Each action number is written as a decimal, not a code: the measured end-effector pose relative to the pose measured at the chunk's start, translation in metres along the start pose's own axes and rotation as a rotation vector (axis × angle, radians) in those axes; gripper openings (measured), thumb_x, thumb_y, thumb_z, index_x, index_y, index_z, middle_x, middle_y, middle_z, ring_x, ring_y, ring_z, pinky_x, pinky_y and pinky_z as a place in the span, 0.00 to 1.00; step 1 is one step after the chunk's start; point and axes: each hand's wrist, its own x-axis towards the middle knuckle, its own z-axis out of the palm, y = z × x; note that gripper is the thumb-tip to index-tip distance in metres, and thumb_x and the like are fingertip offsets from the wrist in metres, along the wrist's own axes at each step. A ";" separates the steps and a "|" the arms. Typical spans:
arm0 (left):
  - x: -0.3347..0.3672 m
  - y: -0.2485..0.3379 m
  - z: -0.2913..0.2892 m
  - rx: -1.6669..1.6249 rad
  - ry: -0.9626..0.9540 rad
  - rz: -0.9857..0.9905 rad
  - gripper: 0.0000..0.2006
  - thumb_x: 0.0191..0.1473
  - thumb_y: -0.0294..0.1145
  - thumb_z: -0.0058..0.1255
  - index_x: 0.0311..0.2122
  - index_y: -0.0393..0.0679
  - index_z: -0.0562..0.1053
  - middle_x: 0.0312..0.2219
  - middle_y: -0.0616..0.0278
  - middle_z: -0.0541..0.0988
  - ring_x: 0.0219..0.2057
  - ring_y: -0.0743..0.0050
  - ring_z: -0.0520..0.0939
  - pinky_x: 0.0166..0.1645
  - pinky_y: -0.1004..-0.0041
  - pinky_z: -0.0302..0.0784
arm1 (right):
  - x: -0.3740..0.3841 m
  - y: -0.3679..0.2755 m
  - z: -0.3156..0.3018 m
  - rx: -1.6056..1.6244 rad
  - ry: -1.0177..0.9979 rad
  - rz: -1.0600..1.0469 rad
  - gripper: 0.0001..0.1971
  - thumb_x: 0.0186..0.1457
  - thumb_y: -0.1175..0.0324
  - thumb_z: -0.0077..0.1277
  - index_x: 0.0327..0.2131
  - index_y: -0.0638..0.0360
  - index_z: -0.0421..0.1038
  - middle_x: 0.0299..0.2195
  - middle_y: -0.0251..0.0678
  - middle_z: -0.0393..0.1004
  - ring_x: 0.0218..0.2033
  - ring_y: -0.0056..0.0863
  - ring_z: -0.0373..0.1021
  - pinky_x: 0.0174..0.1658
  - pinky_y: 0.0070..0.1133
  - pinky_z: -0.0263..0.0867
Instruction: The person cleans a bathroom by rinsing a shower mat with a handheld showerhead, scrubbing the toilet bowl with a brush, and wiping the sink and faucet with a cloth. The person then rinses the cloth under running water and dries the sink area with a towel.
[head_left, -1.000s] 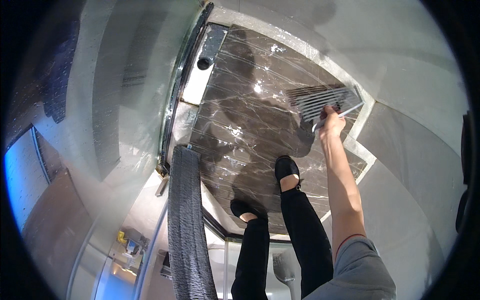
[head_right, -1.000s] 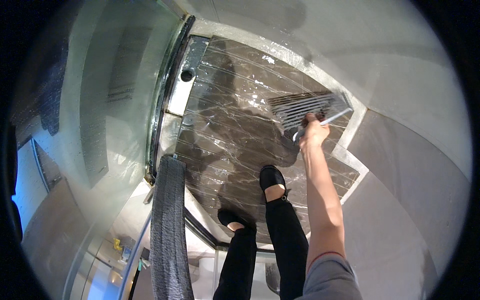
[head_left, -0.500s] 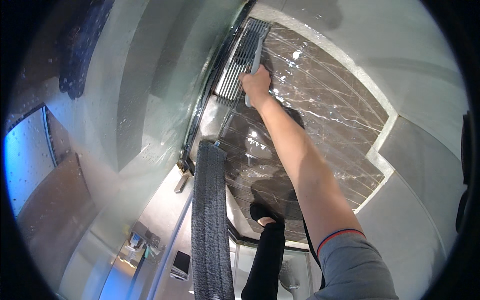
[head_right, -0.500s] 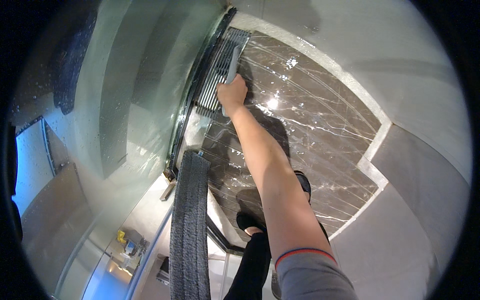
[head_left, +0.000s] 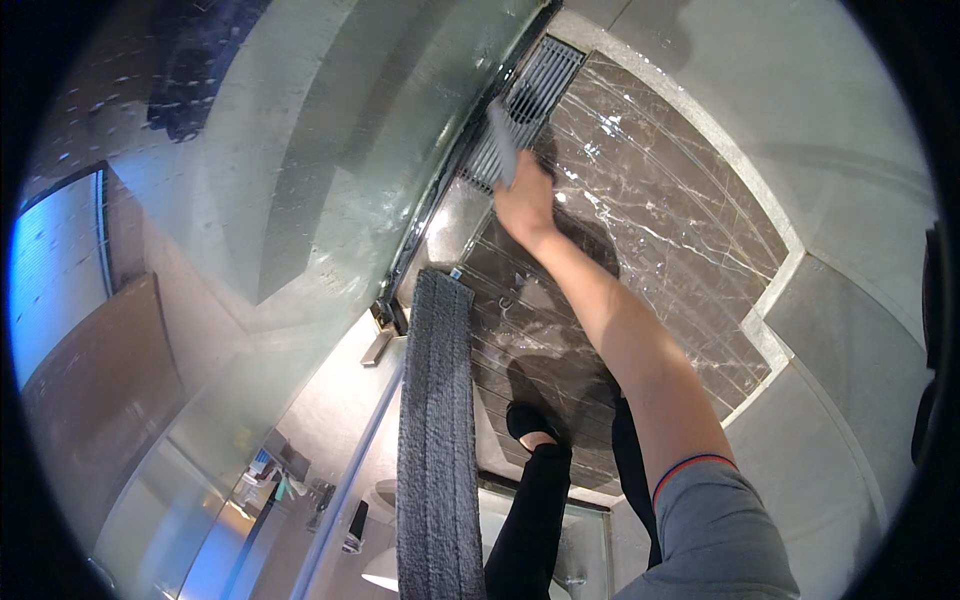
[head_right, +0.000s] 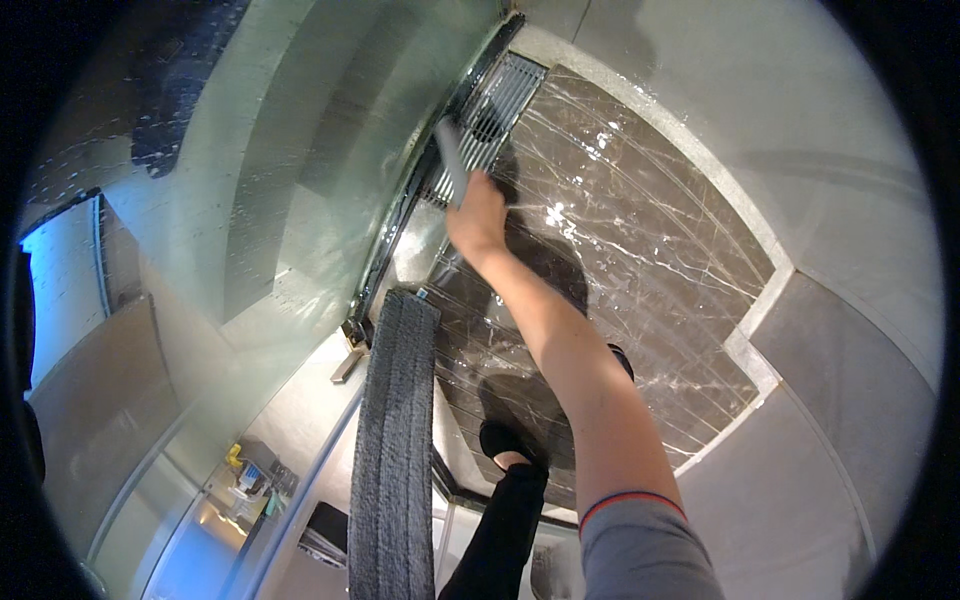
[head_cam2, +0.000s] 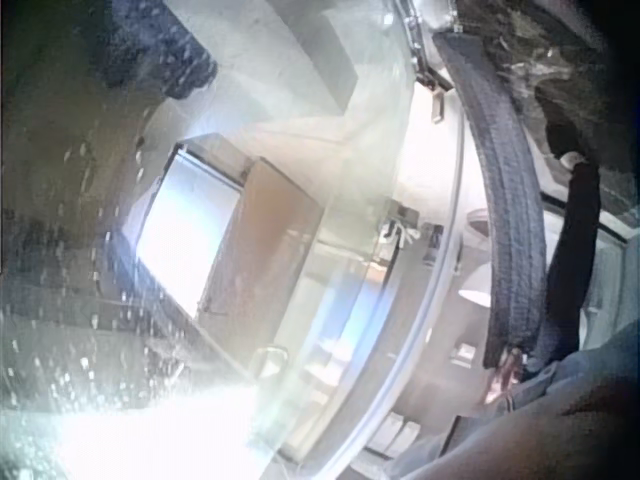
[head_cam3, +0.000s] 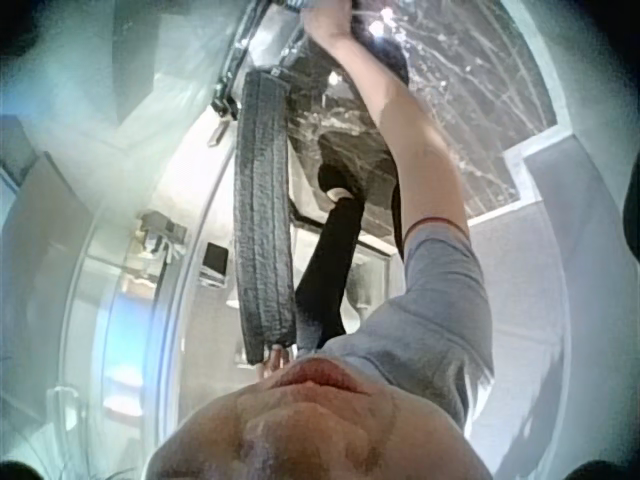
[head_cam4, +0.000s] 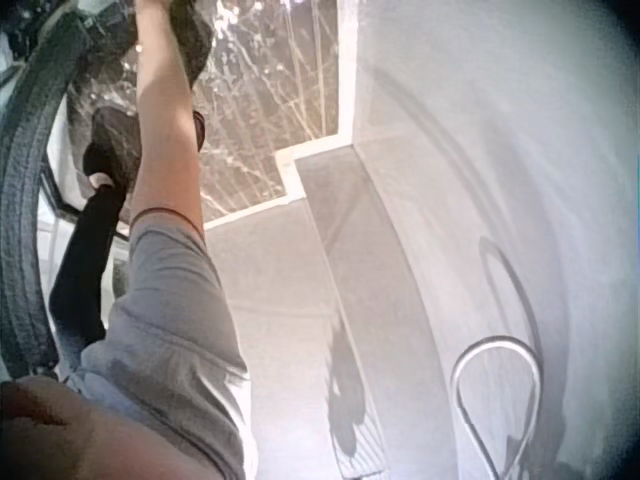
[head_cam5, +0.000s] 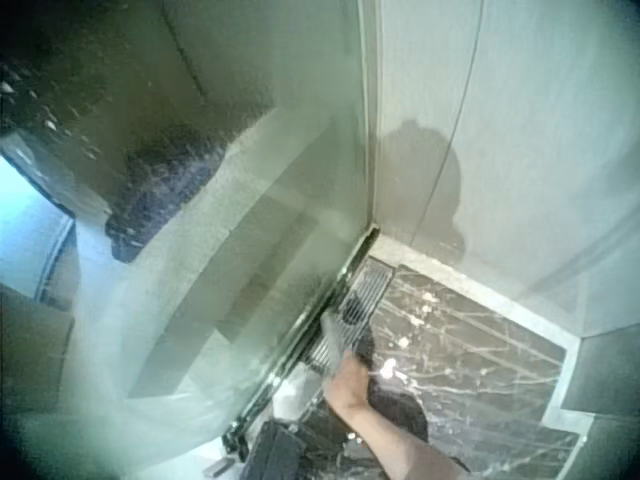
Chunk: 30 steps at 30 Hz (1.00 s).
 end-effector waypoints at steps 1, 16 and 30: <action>-0.002 -0.003 -0.002 0.012 0.003 0.009 0.21 0.55 0.49 0.49 0.42 0.40 0.73 0.34 0.52 0.78 0.36 0.68 0.78 0.38 0.66 0.73 | 0.000 0.009 0.007 -0.039 -0.138 -0.047 0.18 0.47 0.75 0.51 0.44 0.68 0.65 0.37 0.62 0.72 0.45 0.56 0.68 0.49 0.37 0.64; -0.098 -0.097 -0.051 -0.048 0.018 -0.015 0.24 0.49 0.46 0.57 0.46 0.41 0.73 0.36 0.51 0.78 0.38 0.66 0.79 0.41 0.64 0.75 | -0.243 -0.027 -0.175 0.262 -0.477 0.289 0.08 0.47 0.73 0.50 0.33 0.59 0.68 0.18 0.34 0.70 0.18 0.24 0.69 0.23 0.24 0.64; -0.167 -0.177 -0.188 0.933 0.668 0.611 0.11 0.53 0.32 0.43 0.33 0.50 0.79 0.33 0.57 0.82 0.36 0.58 0.84 0.39 0.62 0.80 | -0.489 -0.245 -0.239 -0.062 -1.330 -0.350 0.11 0.51 0.71 0.52 0.39 0.61 0.69 0.27 0.30 0.72 0.26 0.15 0.68 0.31 0.17 0.66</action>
